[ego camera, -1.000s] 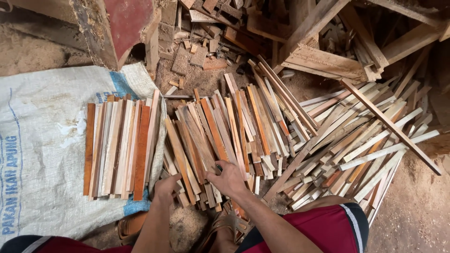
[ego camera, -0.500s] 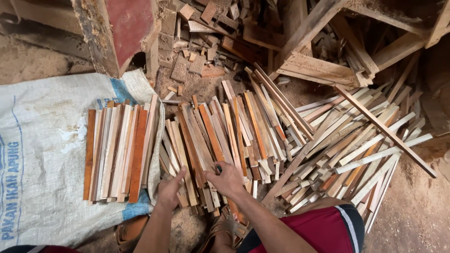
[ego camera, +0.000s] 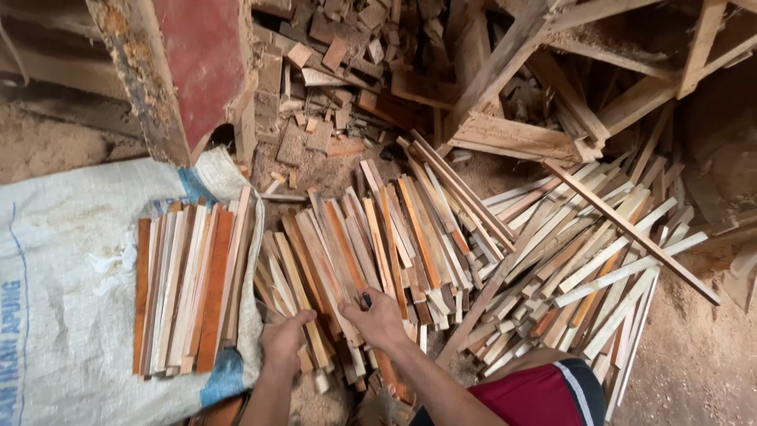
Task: Sorting thin wood strips by inspecting and placing them into organized piles.
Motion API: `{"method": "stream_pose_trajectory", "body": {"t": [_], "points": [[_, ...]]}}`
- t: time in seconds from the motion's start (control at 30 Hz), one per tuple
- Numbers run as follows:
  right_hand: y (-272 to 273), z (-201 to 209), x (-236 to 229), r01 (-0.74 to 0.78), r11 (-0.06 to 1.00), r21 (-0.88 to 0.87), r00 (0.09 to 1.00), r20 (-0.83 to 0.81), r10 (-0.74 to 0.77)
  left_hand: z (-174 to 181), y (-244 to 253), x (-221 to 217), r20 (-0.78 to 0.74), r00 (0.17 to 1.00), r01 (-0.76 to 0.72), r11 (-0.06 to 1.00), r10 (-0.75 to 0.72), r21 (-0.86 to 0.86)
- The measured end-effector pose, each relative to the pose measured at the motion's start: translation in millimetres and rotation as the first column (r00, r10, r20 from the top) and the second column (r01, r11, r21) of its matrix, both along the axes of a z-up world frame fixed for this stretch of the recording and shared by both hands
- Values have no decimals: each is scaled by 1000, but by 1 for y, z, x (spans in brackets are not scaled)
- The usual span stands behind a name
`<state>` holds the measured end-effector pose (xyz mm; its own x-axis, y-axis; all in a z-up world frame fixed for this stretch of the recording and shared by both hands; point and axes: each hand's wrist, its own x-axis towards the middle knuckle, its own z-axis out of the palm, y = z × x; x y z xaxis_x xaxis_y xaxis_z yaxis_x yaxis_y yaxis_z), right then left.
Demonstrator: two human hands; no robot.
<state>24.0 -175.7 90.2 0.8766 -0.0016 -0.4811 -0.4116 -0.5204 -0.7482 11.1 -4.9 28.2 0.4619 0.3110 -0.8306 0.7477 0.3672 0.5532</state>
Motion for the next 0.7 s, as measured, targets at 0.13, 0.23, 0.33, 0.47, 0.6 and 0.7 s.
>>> {"method": "stream_pose_trajectory", "body": {"t": [0.13,0.23,0.33,0.47,0.6,0.7], "points": [[-2,2,14,23,1000,-21,999,-22,-23,39,-13,8,-42,993,-109,993,107,-40],[-9,-9,27,92,995,-35,994,-54,-94,47,-28,15,-57,991,-128,988,123,-89],[-17,-20,36,141,989,45,988,-74,-137,46,-45,13,-50,984,-179,975,174,-130],[-25,-6,50,235,967,97,970,36,-239,54,-62,13,-14,973,-231,958,232,-169],[-50,-30,60,247,969,32,967,62,-248,83,-76,12,-27,967,-253,946,253,-204],[-52,-10,66,310,951,12,951,16,-310,75,-101,1,78,963,-247,960,259,-130]]}}
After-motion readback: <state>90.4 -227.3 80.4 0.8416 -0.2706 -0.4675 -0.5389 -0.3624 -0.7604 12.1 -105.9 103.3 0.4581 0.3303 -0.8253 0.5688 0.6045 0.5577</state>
